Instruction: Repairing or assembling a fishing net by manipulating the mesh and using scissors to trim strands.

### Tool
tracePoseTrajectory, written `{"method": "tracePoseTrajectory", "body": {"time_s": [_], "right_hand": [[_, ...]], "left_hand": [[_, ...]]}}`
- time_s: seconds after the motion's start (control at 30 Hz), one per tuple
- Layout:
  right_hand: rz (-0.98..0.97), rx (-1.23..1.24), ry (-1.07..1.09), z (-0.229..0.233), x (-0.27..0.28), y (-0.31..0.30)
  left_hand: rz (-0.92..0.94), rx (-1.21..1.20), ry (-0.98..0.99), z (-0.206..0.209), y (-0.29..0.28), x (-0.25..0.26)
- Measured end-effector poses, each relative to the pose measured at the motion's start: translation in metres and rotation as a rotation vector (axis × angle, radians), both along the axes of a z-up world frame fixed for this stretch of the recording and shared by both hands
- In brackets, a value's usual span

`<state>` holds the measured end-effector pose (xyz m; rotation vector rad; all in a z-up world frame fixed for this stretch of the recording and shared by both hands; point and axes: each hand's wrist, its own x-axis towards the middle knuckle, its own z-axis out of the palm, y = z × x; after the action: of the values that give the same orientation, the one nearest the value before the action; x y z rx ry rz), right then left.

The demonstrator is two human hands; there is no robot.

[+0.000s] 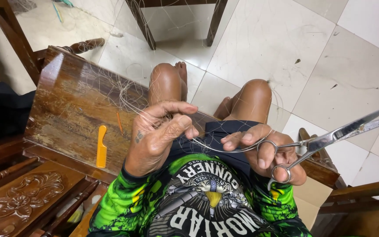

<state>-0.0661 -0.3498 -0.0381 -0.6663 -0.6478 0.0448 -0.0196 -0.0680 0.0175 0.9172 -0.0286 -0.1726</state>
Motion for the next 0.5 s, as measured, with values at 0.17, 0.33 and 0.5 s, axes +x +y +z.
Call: {"method": "tracePoseTrajectory", "body": {"time_s": [0.17,0.33,0.5], "right_hand": [[-0.003,0.001,0.006,0.002,0.001,0.001],[0.004,-0.011,0.009,-0.009,0.0,-0.002],[-0.01,-0.025,0.028,-0.015,-0.001,-0.004]], "left_hand": [[-0.019,0.065,-0.067,0.004,-0.002,0.007],[-0.036,0.079,-0.111,0.008,-0.004,0.006],[-0.009,0.051,-0.145,0.02,-0.008,0.007]]}}
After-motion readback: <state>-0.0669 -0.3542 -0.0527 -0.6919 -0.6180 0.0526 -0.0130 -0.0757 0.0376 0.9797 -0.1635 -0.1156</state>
